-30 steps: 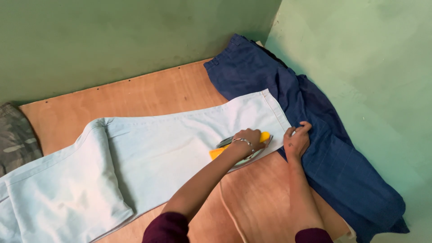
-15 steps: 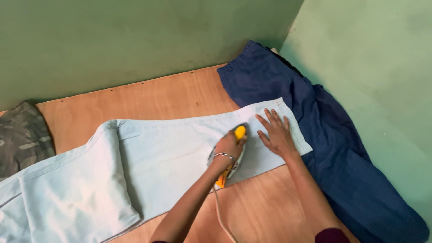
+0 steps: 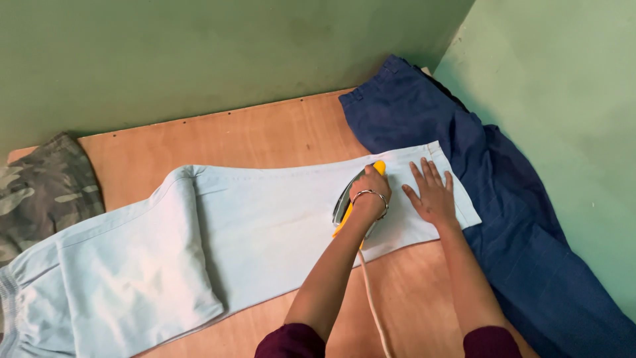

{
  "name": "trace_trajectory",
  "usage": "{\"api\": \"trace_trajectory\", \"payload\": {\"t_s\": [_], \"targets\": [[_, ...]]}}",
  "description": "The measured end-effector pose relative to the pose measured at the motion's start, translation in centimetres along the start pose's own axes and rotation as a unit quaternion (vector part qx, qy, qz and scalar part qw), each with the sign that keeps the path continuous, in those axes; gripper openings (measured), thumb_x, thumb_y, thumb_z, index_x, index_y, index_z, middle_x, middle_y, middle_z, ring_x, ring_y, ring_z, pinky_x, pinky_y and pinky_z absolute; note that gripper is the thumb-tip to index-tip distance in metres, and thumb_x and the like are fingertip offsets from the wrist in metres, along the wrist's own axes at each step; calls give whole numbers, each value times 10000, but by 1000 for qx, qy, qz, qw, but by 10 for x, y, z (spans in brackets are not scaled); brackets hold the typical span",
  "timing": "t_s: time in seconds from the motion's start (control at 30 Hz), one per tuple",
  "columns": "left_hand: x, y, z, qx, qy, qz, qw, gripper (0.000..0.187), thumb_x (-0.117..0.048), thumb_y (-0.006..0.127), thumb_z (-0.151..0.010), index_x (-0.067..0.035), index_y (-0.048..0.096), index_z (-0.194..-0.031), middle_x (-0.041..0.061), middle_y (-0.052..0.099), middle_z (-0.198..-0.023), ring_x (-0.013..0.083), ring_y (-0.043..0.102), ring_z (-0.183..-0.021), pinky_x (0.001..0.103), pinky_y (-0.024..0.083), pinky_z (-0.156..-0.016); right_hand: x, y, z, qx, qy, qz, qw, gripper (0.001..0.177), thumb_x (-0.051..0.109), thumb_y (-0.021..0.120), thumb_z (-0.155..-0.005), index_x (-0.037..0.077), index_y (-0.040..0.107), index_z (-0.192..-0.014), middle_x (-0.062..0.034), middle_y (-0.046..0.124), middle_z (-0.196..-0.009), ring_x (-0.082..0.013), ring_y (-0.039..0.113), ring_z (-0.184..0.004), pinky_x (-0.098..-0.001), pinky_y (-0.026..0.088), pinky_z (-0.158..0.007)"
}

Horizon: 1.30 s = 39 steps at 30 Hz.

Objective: The person irons a pair of light blue pants on a wooden table using a yellow iron, then switches to a pair of camouflage pants and continues ironing. The person adjusts the garments and moves the iron back and forth to smooth the fabric.

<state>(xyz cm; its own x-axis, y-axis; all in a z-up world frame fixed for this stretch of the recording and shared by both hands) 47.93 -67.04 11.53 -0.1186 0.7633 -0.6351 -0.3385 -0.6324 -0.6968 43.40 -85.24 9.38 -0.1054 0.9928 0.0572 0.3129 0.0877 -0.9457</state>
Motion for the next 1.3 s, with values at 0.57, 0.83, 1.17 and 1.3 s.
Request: {"api": "trace_trajectory", "payload": {"t_s": [0.57,0.83,1.17,1.3], "targets": [[17,5,121,131,139,-27,981,546,-457,533,-996,27,590,-1243,286,719,-1085,444,698,-1026,511,548,-900,57,-17,37,-34,117,-338,933,592,418,449,-1062,114,388,-1567,-210,369,-1625,-367,318,-1525,-555,263,-1227],[93,2,104,18,-20,-15,1000,673,-293,476,-1015,87,229,-1511,274,733,-1062,424,732,-982,481,596,-838,91,9,92,26,96,-77,992,588,429,412,-1037,200,377,-1578,-183,316,-1648,-350,262,-1532,-611,177,-1194],[153,-85,134,-218,56,195,955,448,-332,525,-1018,48,604,-1243,267,686,-1152,422,653,-1072,484,511,-943,112,2,81,39,116,-70,990,532,428,518,-1032,158,488,-1490,-189,530,-1489,-394,472,-1382,-577,367,-1101],[197,-94,174,-299,70,193,932,343,-220,508,-1021,14,640,-1234,222,665,-1267,398,606,-1181,461,480,-1013,181,7,65,17,232,-369,900,666,434,648,-988,43,396,-1464,-151,723,-1128,-291,697,-931,-433,558,-835]]}}
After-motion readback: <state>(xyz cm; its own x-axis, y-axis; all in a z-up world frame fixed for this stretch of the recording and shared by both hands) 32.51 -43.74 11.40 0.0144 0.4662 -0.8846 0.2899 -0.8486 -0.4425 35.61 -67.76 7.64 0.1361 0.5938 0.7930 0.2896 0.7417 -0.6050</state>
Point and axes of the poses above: each hand's wrist, its own z-axis away from the middle knuckle, its own y-axis out of the palm, x = y × z, the point moved 7 cm from there along -z, towards the middle knuckle
